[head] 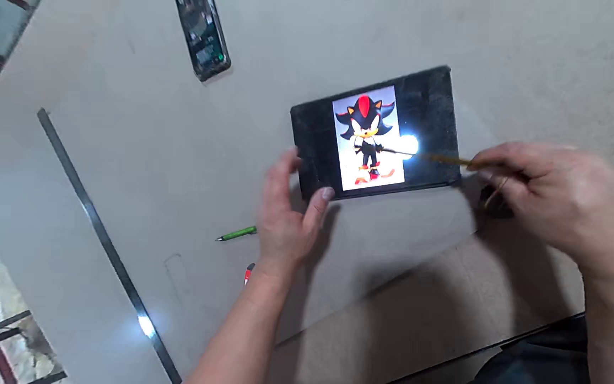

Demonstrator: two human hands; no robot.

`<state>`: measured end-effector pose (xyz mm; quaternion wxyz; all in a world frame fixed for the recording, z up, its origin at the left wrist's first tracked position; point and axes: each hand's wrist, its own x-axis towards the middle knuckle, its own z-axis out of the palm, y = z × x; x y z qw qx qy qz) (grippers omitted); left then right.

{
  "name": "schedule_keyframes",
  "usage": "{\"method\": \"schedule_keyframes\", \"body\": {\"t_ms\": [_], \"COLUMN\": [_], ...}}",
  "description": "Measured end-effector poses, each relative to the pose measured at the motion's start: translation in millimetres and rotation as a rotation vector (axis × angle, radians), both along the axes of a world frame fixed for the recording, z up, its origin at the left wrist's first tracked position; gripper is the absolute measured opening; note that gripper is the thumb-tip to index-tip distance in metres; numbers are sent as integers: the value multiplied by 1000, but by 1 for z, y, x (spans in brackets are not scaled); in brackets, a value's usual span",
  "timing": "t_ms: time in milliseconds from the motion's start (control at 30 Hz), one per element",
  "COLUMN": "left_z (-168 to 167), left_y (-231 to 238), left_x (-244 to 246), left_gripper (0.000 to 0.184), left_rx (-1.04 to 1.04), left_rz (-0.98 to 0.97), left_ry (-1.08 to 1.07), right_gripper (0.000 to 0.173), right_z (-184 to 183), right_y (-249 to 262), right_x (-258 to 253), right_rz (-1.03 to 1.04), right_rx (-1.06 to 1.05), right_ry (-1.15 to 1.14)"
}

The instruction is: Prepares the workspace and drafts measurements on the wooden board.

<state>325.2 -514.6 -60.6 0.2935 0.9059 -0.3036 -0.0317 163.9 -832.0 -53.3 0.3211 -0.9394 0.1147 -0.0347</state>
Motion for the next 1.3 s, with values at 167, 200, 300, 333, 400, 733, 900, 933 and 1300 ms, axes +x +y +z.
{"method": "schedule_keyframes", "body": {"t_ms": [167,200,300,333,400,733,900,933,1300], "left_z": [-40,-41,-48,-53,-62,-64,-61,-55,-2], "left_y": [28,28,23,23,27,25,29,29,-75], "left_x": [7,9,25,30,33,32,31,30,48], "left_gripper": [120,119,111,106,96,94,96,93,16], "left_rx": [294,317,303,289,253,223,138,83,22], "left_rz": [111,115,126,115,91,79,84,66,-338], "left_ry": [39,40,-7,-43,-144,-198,-173,-167,-221], "right_gripper": [23,22,21,21,22,25,24,24,21], "right_z": [-23,-26,-27,-27,-28,-32,-33,-32,-35], "right_y": [-14,-14,-16,-18,-21,-14,-15,-14,-16], "right_x": [-3,-1,7,8,9,15,17,20,34], "right_rz": [-59,-43,-11,-6,4,54,42,38,-18], "right_rx": [-13,-17,-43,-51,-49,-92,-78,-71,-73], "right_ry": [-16,-28,-30,-23,3,20,16,5,-70]}}
